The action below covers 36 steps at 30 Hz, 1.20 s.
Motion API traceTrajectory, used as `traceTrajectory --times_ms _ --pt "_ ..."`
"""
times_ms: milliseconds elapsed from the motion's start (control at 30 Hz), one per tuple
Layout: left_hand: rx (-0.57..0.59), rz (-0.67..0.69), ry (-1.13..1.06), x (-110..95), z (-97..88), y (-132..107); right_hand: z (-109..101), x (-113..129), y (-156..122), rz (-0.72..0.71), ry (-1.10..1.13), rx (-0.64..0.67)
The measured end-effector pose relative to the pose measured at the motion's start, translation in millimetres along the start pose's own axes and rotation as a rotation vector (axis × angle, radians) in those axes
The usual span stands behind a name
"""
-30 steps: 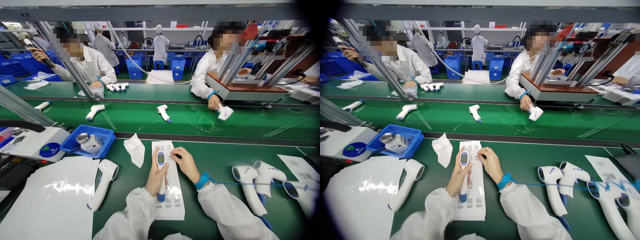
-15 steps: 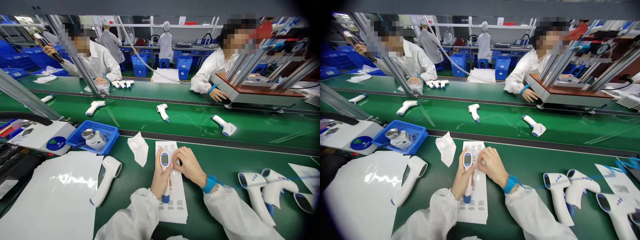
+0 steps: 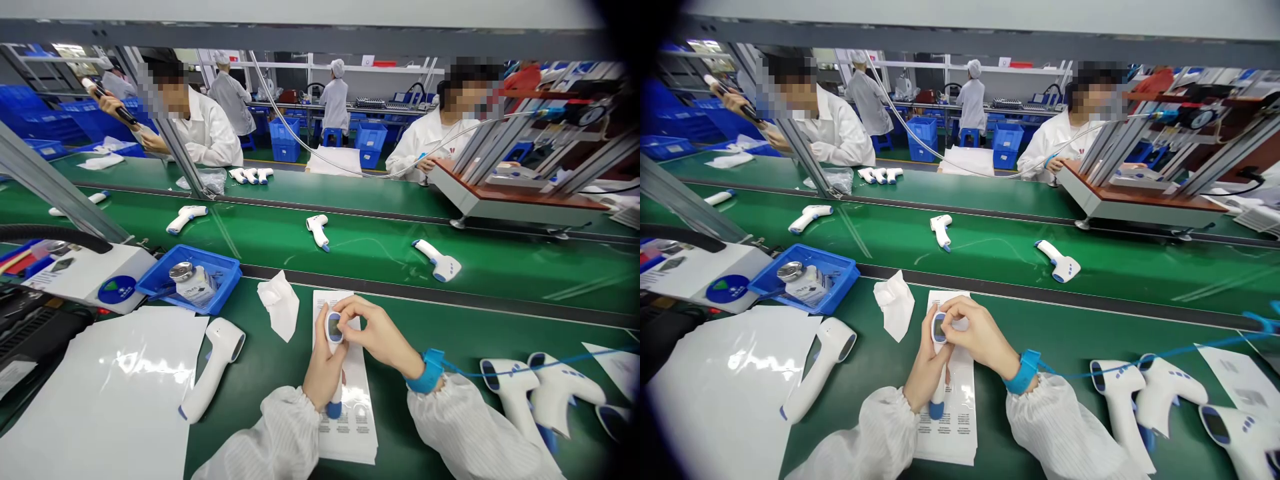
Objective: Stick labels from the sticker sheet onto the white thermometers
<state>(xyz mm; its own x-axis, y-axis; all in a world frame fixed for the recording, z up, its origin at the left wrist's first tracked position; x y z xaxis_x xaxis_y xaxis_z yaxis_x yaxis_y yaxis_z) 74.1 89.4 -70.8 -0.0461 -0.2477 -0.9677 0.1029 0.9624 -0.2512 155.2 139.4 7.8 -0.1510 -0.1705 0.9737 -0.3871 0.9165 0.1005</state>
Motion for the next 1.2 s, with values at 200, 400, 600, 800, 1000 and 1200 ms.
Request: traceTrajectory --times_ms 200,400,600,800,1000,1200 --pt "-0.038 0.06 0.033 -2.4 -5.5 1.0 0.5 5.0 9.1 0.008 -0.015 0.022" --pt "-0.025 0.028 0.041 -1.0 -3.6 0.3 0.4 4.9 13.3 0.024 -0.039 0.059" --pt "-0.017 -0.009 0.035 -3.7 -1.7 -0.7 0.5 6.1 17.2 0.039 -0.067 0.071" --pt "-0.036 0.003 0.065 -4.5 -4.3 -1.0 1.8 7.1 19.9 0.051 -0.053 0.096" --pt "0.034 -0.018 0.058 -1.8 0.4 -2.6 2.2 6.8 23.9 0.06 -0.04 0.142" --pt "0.018 0.002 0.02 -1.4 -1.1 -1.8 3.5 10.6 25.1 0.03 -0.056 0.161"
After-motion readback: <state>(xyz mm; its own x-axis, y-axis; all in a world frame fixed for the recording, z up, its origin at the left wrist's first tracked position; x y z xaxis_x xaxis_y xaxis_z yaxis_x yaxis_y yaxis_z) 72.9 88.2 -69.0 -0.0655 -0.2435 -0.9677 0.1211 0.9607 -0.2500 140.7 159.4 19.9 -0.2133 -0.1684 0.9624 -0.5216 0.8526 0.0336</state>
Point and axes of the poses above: each hand's wrist, its own y-axis towards the middle knuckle, its own z-axis out of the palm, x = y × z, the point moved 10 cm from there along y, towards the middle knuckle, and after that the axes turned 11 degrees about y, right-handed, at the moved point
